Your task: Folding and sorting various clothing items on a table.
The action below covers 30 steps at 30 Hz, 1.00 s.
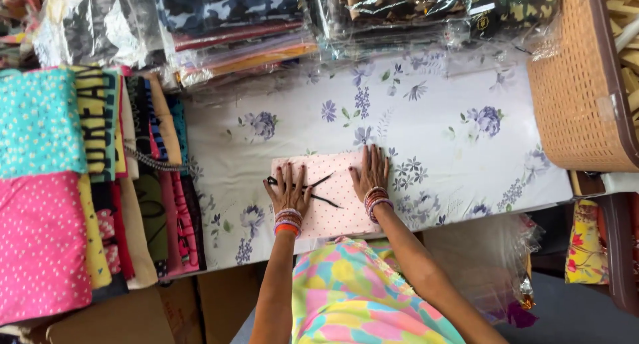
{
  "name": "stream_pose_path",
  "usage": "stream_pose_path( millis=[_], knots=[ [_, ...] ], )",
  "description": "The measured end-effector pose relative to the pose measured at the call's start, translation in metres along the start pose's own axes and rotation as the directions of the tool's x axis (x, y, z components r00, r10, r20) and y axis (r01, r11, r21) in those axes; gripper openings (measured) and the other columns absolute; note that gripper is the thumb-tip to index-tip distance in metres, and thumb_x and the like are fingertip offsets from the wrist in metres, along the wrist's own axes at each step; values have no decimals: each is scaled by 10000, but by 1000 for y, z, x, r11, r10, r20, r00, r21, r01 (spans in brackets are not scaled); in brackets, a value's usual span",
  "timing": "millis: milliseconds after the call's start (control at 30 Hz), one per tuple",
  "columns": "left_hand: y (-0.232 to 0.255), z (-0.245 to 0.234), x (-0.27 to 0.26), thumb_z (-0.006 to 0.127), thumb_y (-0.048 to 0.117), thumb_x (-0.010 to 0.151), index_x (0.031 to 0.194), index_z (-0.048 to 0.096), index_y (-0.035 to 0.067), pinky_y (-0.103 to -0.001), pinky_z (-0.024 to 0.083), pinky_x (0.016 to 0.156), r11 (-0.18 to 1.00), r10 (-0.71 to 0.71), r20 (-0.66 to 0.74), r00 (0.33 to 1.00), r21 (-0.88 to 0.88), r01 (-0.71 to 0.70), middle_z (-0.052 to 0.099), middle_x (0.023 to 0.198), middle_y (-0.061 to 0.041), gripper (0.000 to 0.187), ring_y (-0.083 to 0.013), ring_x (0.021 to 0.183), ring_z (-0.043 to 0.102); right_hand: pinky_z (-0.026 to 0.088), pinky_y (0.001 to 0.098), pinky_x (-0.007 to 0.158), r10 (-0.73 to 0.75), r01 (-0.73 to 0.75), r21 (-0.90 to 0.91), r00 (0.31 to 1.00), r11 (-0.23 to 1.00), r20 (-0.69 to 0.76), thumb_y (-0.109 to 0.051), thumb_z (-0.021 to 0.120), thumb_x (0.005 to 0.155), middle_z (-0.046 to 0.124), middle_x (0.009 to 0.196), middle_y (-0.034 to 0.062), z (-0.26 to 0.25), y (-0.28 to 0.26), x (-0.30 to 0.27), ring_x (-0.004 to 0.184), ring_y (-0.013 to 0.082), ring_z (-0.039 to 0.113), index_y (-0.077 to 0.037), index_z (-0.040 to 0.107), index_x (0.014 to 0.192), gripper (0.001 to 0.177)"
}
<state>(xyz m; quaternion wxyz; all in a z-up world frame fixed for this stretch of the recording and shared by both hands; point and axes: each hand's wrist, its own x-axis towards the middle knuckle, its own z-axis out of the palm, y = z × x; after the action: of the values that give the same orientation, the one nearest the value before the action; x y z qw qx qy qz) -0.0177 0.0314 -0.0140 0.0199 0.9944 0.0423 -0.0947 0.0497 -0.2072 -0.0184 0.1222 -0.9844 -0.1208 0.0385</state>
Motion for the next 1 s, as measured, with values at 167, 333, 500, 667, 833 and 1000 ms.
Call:
stream_pose_path(
  millis=[167,333,500,667,833,1000],
  knots=[
    [0,-7,1,374,568,1004,1625,117,392,-728,-40,1163,1000,-2,61,998,-3,2,65,1713,-31,695,-315,1573,45,14,501,1263,160,-160,54,987,986,6,-519,399,1016,123,1703,155,-5,0,1,1574,317,80,-84,121,1636,807],
    [-1,1,0,383,590,1000,1626,136,379,-732,-32,1160,1000,17,-32,999,24,-17,95,1710,-44,705,-312,1570,60,21,528,1257,134,-133,67,991,989,-8,-528,400,1020,100,1706,158,-5,2,-1,1573,332,67,-72,125,1635,814],
    [-5,0,-21,421,629,972,1630,180,324,-686,5,1211,998,-42,-84,996,-47,38,132,1716,-92,765,-308,1578,97,41,571,1252,-81,94,-73,983,993,163,-560,491,960,154,1676,161,-6,0,-46,1573,351,95,-77,250,1602,839],
    [-17,10,-38,404,614,964,1593,243,418,-628,129,1210,988,-156,-123,980,-27,154,135,1701,-160,678,-430,1572,98,131,552,1253,-617,608,117,784,785,65,-489,524,1025,269,1673,110,39,48,-134,1539,291,241,-70,356,1582,717],
    [-21,10,-36,391,615,959,1586,249,421,-660,174,1184,981,-179,-101,979,-89,170,112,1706,-177,671,-433,1534,148,205,580,1235,-775,788,13,601,615,194,-336,484,1015,335,1652,11,20,74,-158,1520,251,280,-230,454,1520,517],
    [-30,26,-35,414,576,976,1581,272,448,-641,202,1198,975,-197,-125,973,-132,180,132,1720,-163,634,-415,1535,231,274,566,1226,-778,789,-3,607,615,161,-295,523,985,374,1641,27,24,91,-162,1511,245,313,-212,455,1537,562]
  ],
)
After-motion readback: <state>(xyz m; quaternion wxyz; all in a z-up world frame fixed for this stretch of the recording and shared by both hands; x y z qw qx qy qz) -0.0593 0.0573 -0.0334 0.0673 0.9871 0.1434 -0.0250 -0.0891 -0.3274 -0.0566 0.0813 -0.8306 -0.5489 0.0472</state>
